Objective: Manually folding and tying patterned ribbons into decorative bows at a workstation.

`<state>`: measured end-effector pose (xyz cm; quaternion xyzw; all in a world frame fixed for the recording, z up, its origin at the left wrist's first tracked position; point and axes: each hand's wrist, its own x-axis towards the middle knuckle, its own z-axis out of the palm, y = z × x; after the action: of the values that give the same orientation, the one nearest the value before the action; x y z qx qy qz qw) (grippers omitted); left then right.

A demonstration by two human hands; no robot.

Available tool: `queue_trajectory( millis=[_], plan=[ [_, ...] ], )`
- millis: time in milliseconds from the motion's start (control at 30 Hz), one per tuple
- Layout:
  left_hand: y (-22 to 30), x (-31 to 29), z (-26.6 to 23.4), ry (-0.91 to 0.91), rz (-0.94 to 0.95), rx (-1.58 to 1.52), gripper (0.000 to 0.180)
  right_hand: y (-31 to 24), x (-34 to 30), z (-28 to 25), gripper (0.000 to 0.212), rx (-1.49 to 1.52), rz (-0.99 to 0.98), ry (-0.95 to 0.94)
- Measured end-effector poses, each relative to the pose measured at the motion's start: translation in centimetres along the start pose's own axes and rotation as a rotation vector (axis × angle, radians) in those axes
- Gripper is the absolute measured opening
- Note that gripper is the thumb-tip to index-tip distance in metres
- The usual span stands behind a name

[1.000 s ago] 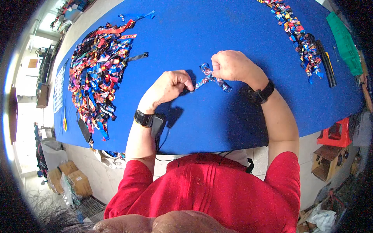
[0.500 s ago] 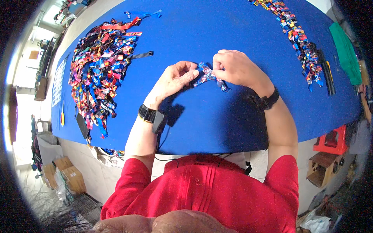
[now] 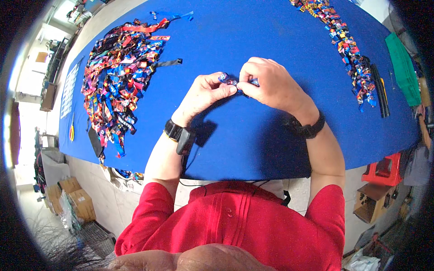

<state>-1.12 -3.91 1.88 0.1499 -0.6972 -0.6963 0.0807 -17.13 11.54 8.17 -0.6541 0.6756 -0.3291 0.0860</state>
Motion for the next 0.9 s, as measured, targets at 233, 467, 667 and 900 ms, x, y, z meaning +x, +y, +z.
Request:
queue_trajectory(
  millis=[233,467,667,900],
  plan=[
    [0.6,-0.2,-0.1,0.088,0.005,-0.126,0.011,1.1,0.1,-0.5,0.022,0.074,0.008,0.171],
    [-0.3,0.3,-0.2,0.092,0.104,-0.024,0.017,0.5,0.0,-0.2,0.021,0.123,0.080,0.004],
    [0.6,0.0,0.5,0.027,0.122,-0.238,0.009,0.7,0.1,0.1,0.015,0.300,0.151,-0.005],
    [0.2,0.0,0.5,0.019,0.088,-0.290,0.008,1.0,0.0,0.5,0.013,0.444,0.354,-0.067]
  ],
)
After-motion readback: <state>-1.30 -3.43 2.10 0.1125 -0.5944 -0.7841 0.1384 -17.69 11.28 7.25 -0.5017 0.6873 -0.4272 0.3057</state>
